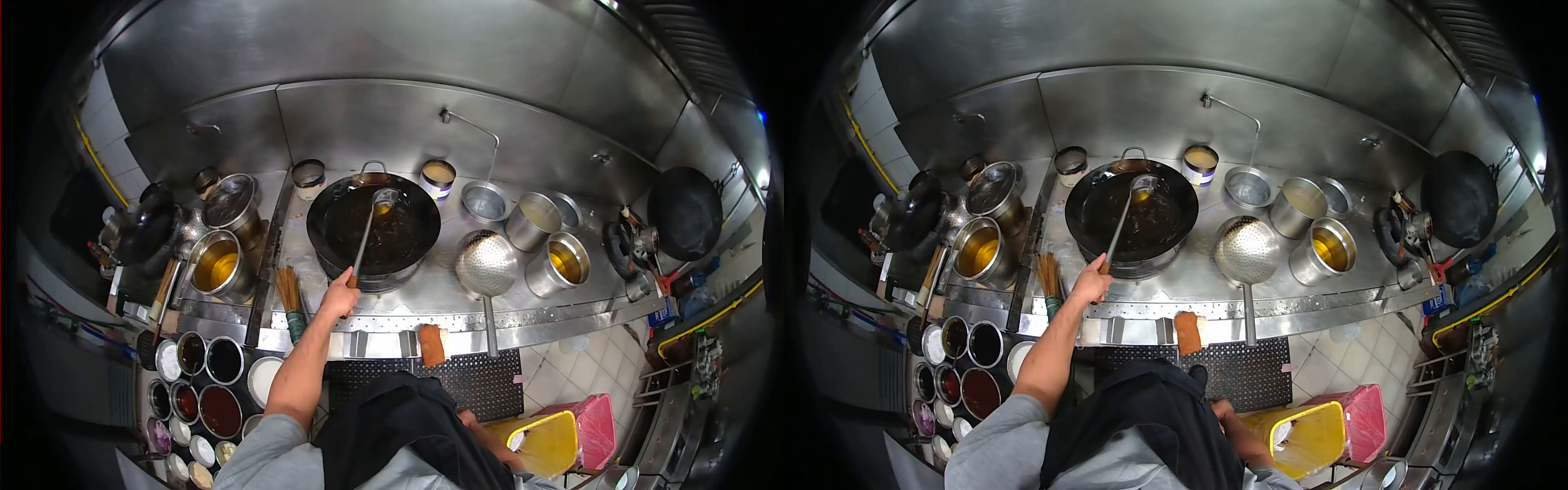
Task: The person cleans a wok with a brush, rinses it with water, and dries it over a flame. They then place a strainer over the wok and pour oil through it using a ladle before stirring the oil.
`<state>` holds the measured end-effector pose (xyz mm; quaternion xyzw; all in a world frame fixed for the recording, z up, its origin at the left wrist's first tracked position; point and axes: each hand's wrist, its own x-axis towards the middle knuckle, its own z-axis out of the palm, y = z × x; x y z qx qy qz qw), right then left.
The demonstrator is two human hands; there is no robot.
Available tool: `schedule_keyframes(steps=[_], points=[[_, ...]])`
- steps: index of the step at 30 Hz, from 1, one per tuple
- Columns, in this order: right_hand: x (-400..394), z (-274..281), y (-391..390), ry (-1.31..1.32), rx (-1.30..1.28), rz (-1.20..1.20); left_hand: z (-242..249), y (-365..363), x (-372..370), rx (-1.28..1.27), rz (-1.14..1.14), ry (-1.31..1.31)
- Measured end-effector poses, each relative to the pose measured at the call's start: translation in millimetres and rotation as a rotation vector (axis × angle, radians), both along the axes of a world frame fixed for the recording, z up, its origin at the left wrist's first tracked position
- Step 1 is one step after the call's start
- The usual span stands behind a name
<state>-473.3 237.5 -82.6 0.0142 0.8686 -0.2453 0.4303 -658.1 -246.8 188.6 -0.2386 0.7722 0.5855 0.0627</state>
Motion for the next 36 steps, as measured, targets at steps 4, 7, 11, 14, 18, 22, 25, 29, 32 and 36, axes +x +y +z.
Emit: schedule_keyframes(steps=[4, 7, 11, 14, 18, 22, 25, 29, 32, 36], points=[[3.9, -11.5, 6.8, 0.046, 0.003, 0.054, 0.0, -9.3, -2.5, -0.195, 0.017, -0.038], [3.3, -38.8, 17.5, -0.025, -0.025, 0.06, -48.2, -34.3, -3.3, -0.412, 0.031, 0.09], [-3.5, -50.3, 17.4, -0.058, 0.018, 0.157, -8.2, -37.5, 36.0, -0.293, 0.089, -0.004], [-8.3, -58.7, 15.5, -0.089, 0.04, 0.226, -5.4, -50.8, 66.2, -0.116, 0.118, 0.021], [-10.4, -137.5, 36.4, -0.116, -0.041, 0.197, 21.1, -57.1, 105.9, 0.328, 0.165, -0.008], [-4.5, -201.4, 49.8, -0.166, -0.228, 0.104, 60.7, -53.1, 126.6, 0.679, 0.164, -0.061], [-9.7, -182.0, 41.5, -0.112, -0.045, 0.144, 77.9, -42.9, 120.8, 0.878, 0.184, -0.145], [-20.1, -44.9, 4.9, -0.034, 0.076, 0.304, 54.9, -30.2, 93.1, 1.0, 0.126, -0.163], [-22.1, 2.0, -6.5, -0.017, 0.084, 0.366, 37.1, -13.2, 63.3, 0.955, 0.095, -0.143], [-13.6, 23.0, -8.2, 0.012, 0.117, 0.358, 7.9, 1.2, 23.8, 0.837, 0.029, -0.029]])
